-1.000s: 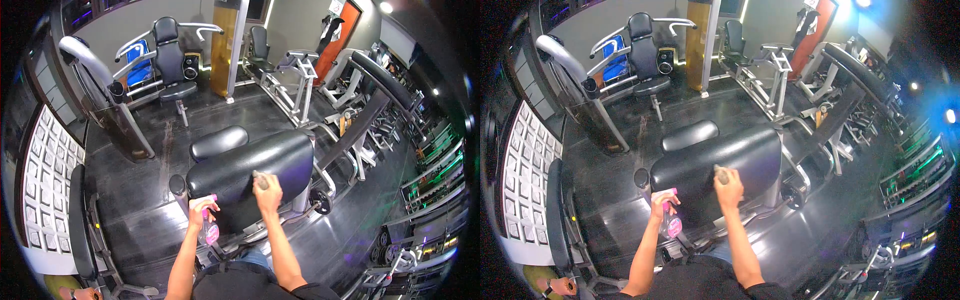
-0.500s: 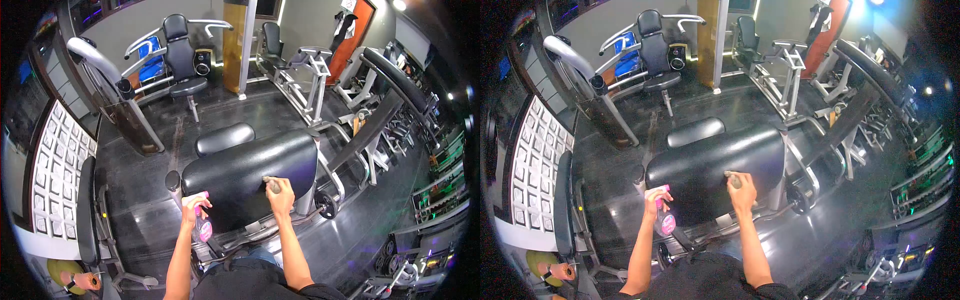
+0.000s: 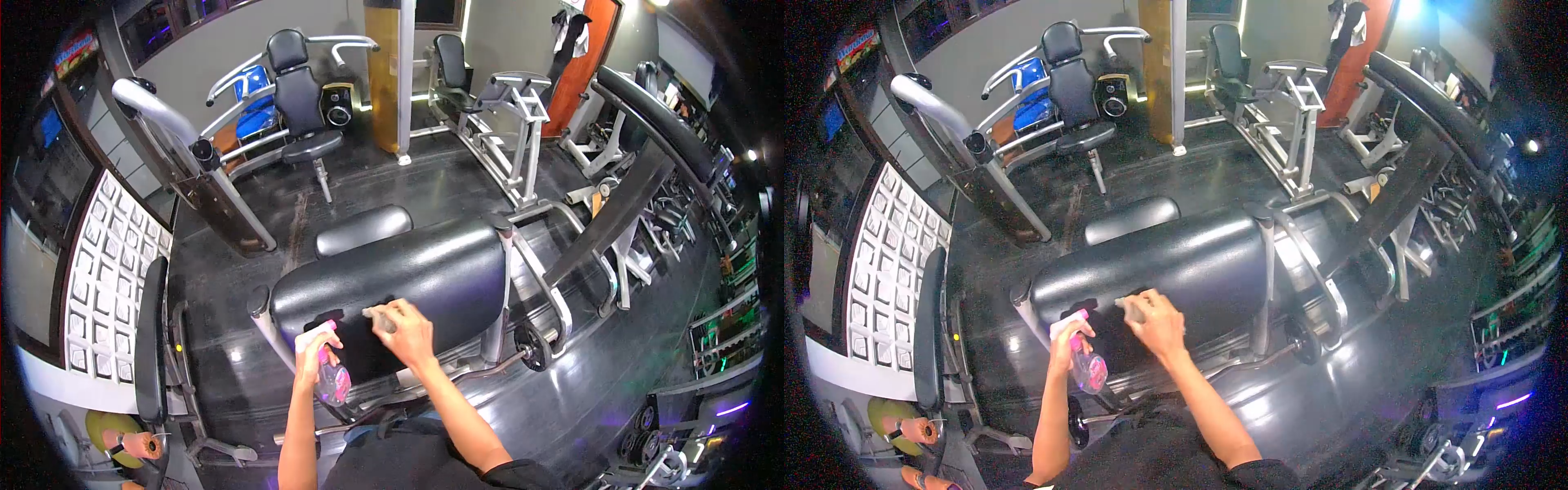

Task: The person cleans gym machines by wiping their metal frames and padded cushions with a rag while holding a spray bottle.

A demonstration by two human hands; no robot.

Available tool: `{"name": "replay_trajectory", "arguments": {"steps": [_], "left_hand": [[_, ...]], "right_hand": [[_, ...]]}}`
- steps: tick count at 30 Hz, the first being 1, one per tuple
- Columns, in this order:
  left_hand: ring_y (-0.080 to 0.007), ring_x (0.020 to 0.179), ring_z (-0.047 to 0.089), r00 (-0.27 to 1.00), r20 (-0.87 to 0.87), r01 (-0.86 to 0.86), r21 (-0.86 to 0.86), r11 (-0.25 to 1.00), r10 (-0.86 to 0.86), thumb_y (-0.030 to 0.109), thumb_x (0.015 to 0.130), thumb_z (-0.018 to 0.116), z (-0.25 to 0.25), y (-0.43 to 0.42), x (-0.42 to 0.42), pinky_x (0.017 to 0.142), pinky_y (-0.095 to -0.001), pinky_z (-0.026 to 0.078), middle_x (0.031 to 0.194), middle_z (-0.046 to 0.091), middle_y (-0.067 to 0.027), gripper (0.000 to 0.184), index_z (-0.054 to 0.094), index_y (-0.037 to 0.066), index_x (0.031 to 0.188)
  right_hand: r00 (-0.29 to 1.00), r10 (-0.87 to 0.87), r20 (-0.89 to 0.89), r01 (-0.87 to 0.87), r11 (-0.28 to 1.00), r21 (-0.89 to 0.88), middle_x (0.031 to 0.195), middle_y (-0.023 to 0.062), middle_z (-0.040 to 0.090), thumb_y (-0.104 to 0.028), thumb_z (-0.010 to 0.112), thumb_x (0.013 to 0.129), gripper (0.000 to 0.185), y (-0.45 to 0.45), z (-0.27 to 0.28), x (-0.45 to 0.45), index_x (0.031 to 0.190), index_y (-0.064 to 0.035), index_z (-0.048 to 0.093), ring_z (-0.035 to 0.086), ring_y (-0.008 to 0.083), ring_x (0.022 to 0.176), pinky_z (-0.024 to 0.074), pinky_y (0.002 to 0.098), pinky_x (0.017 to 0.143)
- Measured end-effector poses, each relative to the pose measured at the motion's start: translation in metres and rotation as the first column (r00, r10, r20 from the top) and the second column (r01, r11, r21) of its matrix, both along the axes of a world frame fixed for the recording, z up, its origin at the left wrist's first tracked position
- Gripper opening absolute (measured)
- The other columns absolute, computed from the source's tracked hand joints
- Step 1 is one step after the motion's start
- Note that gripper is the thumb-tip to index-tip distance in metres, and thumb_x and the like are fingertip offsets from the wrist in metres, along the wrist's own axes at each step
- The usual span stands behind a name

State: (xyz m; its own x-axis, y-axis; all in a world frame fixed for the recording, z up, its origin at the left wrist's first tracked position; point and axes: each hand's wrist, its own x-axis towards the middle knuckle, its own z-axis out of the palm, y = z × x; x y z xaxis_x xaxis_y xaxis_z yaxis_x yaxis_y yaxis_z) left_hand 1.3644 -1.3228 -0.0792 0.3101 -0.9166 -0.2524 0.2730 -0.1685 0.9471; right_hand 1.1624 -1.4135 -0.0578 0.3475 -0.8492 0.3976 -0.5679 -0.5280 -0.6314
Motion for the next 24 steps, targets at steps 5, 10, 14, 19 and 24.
{"name": "replay_trajectory", "arguments": {"steps": [5, 10, 14, 19, 24], "left_hand": [[-0.0180, 0.043, 0.054, 1.000, -0.001, -0.012, -0.036, 0.999, 0.012, 0.025, 0.088, 0.057, 0.011, -0.019, -0.031, 0.044, -0.0301, 0.049, 0.073, 0.063, -0.0147, 0.028, 0.063, -0.002, 0.080], [-0.0174, 0.044, 0.055, 1.000, -0.001, 0.003, -0.034, 0.999, -0.003, 0.025, 0.087, 0.056, 0.011, -0.040, -0.053, 0.045, -0.0295, 0.049, 0.073, 0.063, -0.0139, 0.027, 0.062, -0.001, 0.078], [-0.0169, 0.043, 0.055, 0.997, -0.057, 0.051, -0.069, 0.996, -0.055, 0.023, 0.086, 0.057, 0.013, -0.057, -0.065, 0.044, -0.0299, 0.048, 0.071, 0.063, -0.0138, 0.025, 0.061, 0.000, 0.077], [-0.0146, 0.043, 0.055, 0.982, -0.105, 0.146, -0.097, 0.984, -0.156, 0.017, 0.089, 0.056, 0.018, -0.080, -0.072, 0.043, -0.0273, 0.048, 0.072, 0.064, -0.0117, 0.029, 0.063, -0.006, 0.104], [-0.0151, 0.042, 0.054, 0.977, -0.102, 0.183, -0.024, 0.983, -0.185, 0.016, 0.088, 0.055, 0.020, -0.090, -0.074, 0.043, -0.0277, 0.047, 0.073, 0.065, -0.0131, 0.028, 0.064, -0.007, 0.102]], "right_hand": [[0.954, -0.283, 0.098, 0.280, 0.959, 0.043, 0.094, 0.0065, 0.064, -0.019, 0.075, 0.073, 0.023, -0.049, 0.010, -0.064, 0.096, -0.0149, 0.072, 0.065, 0.0269, 0.085, 0.0530, 0.0375, 0.073], [0.971, -0.194, 0.141, 0.200, 0.980, -0.024, 0.097, 0.0074, 0.064, -0.015, 0.076, 0.072, 0.027, -0.051, 0.002, -0.051, 0.097, -0.0110, 0.069, 0.064, 0.0276, 0.088, 0.0519, 0.0376, 0.078], [0.995, 0.095, 0.024, -0.093, 0.992, -0.080, 0.102, 0.0037, 0.062, -0.012, 0.075, 0.069, 0.035, -0.023, -0.012, -0.034, 0.103, -0.0157, 0.066, 0.062, 0.0261, 0.089, 0.0524, 0.0383, 0.076], [0.996, -0.037, 0.076, 0.037, 0.999, -0.001, 0.093, 0.0033, 0.064, -0.013, 0.074, 0.069, 0.029, -0.040, -0.005, -0.073, 0.096, -0.0199, 0.072, 0.065, 0.0236, 0.085, 0.0533, 0.0354, 0.075], [0.927, -0.344, 0.152, 0.341, 0.939, 0.049, 0.096, 0.0075, 0.064, -0.015, 0.074, 0.075, 0.025, -0.079, -0.001, -0.111, 0.099, -0.0118, 0.069, 0.064, 0.0282, 0.089, 0.0516, 0.0375, 0.076]]}}
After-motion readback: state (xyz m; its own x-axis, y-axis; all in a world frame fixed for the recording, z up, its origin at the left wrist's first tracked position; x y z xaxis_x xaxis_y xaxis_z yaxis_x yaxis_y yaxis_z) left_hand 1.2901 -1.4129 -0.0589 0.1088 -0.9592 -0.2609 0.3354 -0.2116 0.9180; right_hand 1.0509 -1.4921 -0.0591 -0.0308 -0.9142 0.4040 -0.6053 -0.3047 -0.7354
